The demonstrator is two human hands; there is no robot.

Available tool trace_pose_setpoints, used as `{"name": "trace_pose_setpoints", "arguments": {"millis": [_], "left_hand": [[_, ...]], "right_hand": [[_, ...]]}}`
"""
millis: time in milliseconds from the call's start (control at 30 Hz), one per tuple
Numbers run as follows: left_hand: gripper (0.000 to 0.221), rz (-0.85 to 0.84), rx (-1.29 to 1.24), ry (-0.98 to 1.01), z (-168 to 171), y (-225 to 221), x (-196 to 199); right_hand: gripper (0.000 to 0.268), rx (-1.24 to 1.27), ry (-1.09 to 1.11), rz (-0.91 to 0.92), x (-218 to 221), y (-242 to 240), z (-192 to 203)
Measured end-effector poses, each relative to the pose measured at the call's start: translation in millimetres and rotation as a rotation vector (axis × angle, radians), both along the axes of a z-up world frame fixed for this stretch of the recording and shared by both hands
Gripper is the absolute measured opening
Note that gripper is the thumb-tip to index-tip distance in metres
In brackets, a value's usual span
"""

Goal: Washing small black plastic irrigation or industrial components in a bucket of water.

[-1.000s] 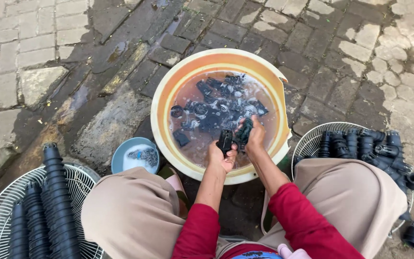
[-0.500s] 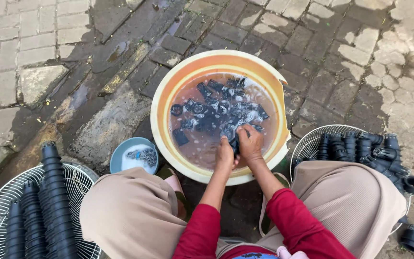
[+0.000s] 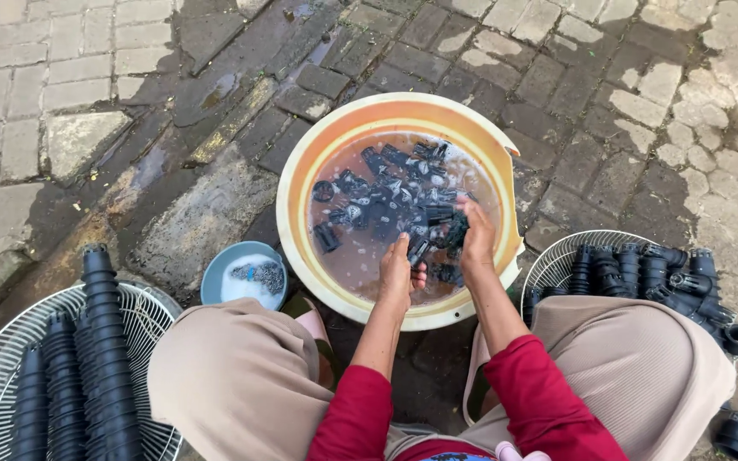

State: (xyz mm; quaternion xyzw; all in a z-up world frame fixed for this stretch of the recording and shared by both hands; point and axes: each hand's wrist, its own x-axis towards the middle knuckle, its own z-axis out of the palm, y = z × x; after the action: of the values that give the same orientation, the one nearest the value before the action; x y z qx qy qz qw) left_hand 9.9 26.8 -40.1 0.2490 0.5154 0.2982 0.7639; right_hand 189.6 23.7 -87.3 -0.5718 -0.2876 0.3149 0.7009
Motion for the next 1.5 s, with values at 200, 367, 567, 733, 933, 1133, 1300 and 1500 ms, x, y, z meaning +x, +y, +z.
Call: {"name": "trace_pose_setpoints", "arguments": {"millis": [200, 367, 567, 733, 933, 1133, 1300, 1500], "left_hand": [[0.063, 0.067, -0.118, 0.099, -51, 13, 0], [0.057, -0.023, 0.472, 0.567, -46, -11, 1], [0.036, -0.4, 1.039, 0.816, -10, -37, 2], [0.036, -0.448, 0.84, 0.835, 6, -16, -18], [0.019, -0.126, 1.086, 0.452, 0, -18, -18], [0.031, 0.174, 0.869, 0.541, -53, 2, -5], [0.04, 0.17, 0.449, 0.824, -86, 33, -30], [0.031, -0.088, 0.93, 1.303, -63, 66, -1]], "right_hand": [[0.031, -0.021, -0.139, 0.19, -59, -12, 81], [0.03, -0.345, -0.764, 0.284, -66, -17, -9], [0.038, -0.714, -0.208, 0.335, -10, -3, -67], [0.038, -0.403, -0.37, 0.319, -65, -15, 16], [0.03, -0.73, 0.257, 0.641, -46, -13, 28], [0.041, -0.756, 0.697, 0.433, -89, -25, -59], [0.033, -0.549, -0.27, 0.452, -67, -2, -112], [0.05, -0.886, -0.842, 0.493, -38, 2, -87]]}}
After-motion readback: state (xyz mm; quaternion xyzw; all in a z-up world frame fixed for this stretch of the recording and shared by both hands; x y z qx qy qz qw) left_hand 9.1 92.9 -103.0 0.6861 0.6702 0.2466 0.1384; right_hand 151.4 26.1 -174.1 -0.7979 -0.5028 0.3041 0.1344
